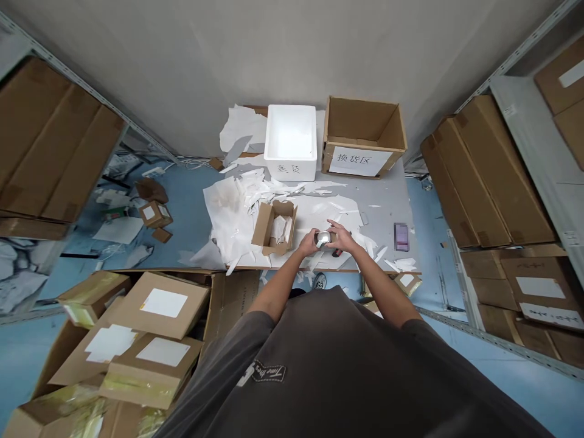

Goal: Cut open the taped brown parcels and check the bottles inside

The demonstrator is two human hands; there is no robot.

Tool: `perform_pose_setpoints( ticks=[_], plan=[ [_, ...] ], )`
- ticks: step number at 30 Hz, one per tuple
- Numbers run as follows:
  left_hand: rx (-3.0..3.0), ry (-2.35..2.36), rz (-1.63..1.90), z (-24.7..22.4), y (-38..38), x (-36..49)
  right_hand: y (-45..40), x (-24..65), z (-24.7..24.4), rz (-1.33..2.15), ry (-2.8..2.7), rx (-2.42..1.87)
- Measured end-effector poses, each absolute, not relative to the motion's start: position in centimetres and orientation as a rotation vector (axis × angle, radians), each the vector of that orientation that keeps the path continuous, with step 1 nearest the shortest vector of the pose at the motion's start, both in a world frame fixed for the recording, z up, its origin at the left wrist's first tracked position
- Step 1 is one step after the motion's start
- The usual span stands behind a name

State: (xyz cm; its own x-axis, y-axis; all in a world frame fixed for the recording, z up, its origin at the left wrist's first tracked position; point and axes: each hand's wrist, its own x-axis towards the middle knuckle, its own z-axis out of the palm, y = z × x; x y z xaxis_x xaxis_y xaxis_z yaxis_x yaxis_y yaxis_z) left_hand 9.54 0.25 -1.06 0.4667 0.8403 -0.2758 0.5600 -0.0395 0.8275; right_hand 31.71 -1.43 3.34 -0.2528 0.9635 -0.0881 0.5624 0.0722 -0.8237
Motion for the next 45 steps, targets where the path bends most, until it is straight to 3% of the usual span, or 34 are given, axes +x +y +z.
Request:
perform_pose_setpoints(
  ticks=[4,10,17,22,25,32,40,45],
  plan=[
    [1.848,1.255,0.310,1.2,1.7,10.5,-1.2,32.0,5.2,1.036,-1.829,-1.498],
    [1.656,1.114,0.634,2.5,2.2,9.8,0.0,31.9,6.6,1.064,-1.706,-1.510],
    [1.631,1.271,0.534,0.0,0.6,8.5,1.1,31.0,7.7,1.102,-1.657,-1.411],
    [1.614,1.339,0.429,0.3,0.7,8.7,2.8,31.3,11.6,1.158,-1.518,-1.388],
    [1.686,1.375,0.444,2.6,1.2,8.1,4.5,31.3,15.1,1.150,-1.454,-1.363],
    [1.816,1.111,0.926,12.6,2.9,7.3,7.1,30.9,21.4,1.194,-1.332,-1.194],
    [1.796,1.056,1.029,19.1,2.7,7.6,6.6,29.2,23.4,1.436,-1.366,-0.860],
    [1.954,1.135,1.164,22.2,2.8,6.9,5.5,27.6,24.2,1.339,-1.287,-0.916]
  ],
)
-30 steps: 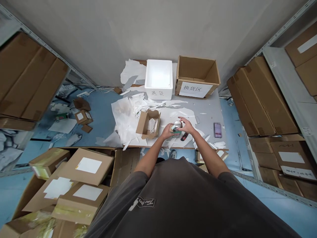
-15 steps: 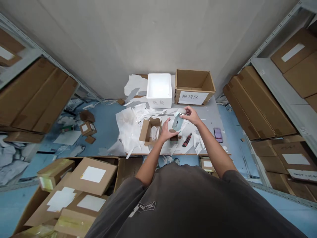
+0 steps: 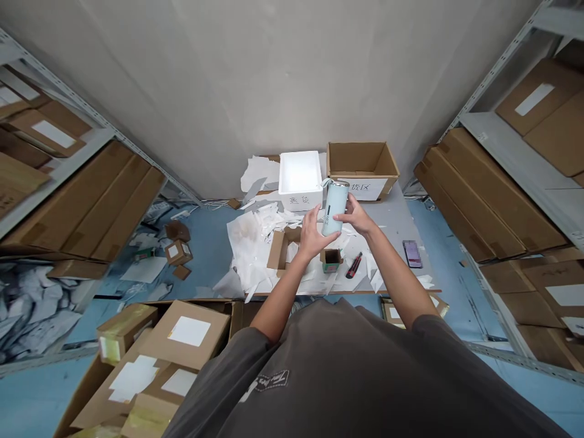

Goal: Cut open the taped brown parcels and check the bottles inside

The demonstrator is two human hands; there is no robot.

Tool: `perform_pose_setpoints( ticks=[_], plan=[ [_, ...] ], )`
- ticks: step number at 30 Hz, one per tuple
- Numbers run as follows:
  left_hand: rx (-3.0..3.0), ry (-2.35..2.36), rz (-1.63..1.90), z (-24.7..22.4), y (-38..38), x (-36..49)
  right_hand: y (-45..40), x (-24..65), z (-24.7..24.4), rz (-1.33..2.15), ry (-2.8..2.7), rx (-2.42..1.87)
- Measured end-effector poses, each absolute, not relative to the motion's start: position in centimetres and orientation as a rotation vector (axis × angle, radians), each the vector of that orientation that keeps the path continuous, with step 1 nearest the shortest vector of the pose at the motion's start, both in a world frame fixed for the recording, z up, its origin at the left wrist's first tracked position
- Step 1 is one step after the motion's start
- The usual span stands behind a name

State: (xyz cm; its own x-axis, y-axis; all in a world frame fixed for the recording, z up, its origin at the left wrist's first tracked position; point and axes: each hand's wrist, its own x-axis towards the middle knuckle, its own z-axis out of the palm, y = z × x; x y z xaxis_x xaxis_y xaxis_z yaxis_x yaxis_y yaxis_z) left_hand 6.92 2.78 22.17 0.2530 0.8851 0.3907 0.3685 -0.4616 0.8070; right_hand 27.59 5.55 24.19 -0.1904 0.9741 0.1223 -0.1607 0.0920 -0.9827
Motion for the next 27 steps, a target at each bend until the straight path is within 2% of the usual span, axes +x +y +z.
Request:
perform_pose_setpoints(
  ticks=[9,14,17,20,27],
  plan=[
    [1.831,0.927,1.145,24.4,4.2,6.4,5.6,26.7,25.5,1.326,-1.338,-0.808],
    [1.821,0.944,1.137,26.5,4.5,5.9,4.7,26.1,27.1,1.182,-1.277,-0.944],
    [1.741,0.858,1.104,27.4,4.8,5.8,4.4,25.9,28.2,1.213,-1.274,-0.986],
    [1.759,0.837,1.104,27.7,5.1,5.7,4.5,25.7,28.6,1.285,-1.268,-0.997],
    [1.755,0.919,1.114,27.3,5.5,6.2,4.5,25.1,28.1,1.208,-1.268,-1.067]
  ],
)
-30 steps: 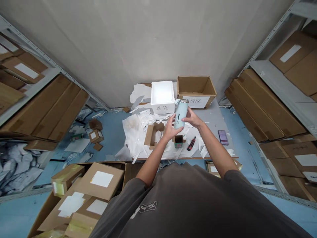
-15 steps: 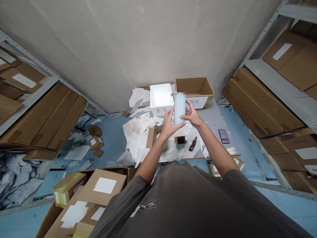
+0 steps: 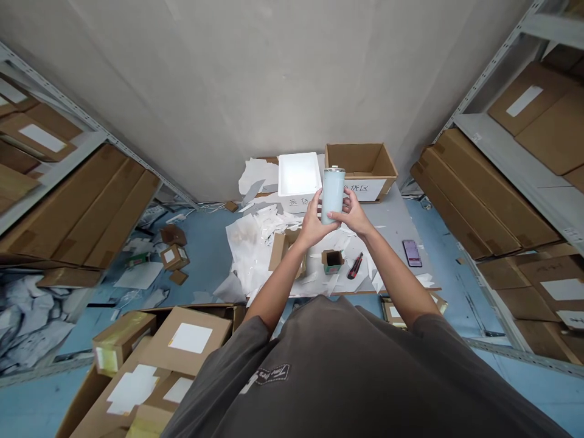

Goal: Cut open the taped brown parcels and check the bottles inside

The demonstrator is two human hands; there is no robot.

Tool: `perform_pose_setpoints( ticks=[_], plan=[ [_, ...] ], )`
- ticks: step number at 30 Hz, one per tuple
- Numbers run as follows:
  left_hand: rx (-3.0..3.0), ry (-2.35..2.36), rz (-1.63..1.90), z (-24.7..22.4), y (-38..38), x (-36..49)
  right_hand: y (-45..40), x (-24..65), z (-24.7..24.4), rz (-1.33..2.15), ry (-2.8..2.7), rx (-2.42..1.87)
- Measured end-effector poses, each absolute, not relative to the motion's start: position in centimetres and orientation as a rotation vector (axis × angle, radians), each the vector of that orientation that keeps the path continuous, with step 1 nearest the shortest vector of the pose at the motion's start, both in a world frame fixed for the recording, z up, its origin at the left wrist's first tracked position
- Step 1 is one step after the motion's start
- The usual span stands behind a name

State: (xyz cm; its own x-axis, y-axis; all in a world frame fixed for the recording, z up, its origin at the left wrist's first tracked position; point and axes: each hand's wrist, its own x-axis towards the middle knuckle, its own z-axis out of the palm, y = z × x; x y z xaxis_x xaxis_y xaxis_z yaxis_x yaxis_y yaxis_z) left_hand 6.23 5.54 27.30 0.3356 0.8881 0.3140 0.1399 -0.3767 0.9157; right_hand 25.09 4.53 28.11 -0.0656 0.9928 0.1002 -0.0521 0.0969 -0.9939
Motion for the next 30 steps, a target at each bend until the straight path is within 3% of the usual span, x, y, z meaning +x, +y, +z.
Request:
perform_pose_setpoints(
  ticks=[5,30],
  plan=[
    [1.820,0.857,1.073,27.3,5.5,5.7,4.2,25.7,28.3,1.341,-1.335,-1.028],
    [1.700,0.671,0.924,27.5,6.2,4.3,3.2,26.1,28.7,1.371,-1.306,-1.031]
  ],
)
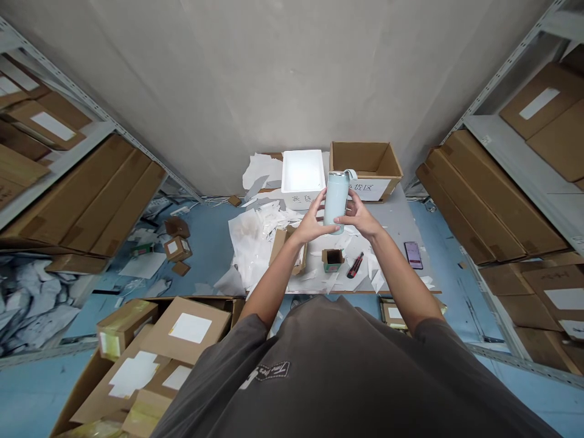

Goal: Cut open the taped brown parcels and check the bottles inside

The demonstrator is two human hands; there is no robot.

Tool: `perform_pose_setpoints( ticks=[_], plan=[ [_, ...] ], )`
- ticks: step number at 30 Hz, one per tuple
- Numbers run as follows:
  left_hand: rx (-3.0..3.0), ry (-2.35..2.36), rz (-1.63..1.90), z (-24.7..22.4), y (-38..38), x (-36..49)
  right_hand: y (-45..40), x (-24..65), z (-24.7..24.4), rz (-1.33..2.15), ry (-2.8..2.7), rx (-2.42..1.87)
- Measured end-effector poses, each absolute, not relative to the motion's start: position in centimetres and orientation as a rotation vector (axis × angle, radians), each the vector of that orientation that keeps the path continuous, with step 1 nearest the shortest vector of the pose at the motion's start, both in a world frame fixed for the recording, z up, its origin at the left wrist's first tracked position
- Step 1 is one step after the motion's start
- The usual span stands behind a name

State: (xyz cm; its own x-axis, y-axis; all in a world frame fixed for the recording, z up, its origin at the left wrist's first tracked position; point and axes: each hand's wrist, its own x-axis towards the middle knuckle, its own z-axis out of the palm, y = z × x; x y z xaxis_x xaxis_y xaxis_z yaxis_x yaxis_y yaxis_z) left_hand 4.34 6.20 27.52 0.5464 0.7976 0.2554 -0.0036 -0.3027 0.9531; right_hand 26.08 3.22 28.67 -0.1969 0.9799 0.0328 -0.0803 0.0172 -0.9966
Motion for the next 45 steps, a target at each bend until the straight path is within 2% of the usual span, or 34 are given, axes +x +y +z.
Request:
perform_pose_setpoints(
  ticks=[20,26,32,39,45],
  plan=[
    [1.757,0.737,0.978,27.5,4.9,4.3,2.6,26.4,28.8,1.351,-1.324,-1.056],
    [1.745,0.729,0.954,25.9,4.4,5.1,3.4,26.6,27.8,1.322,-1.273,-1.074],
    [1.708,0.954,0.915,18.9,4.6,3.4,3.2,29.0,21.5,1.181,-1.241,-1.289],
    [1.765,1.172,0.315,7.0,2.1,5.2,0.3,27.2,11.7,1.170,-1.155,-1.443],
    [1.797,1.135,0.254,3.0,1.2,6.3,-1.0,25.9,8.9,1.196,-1.139,-1.488]
  ],
)
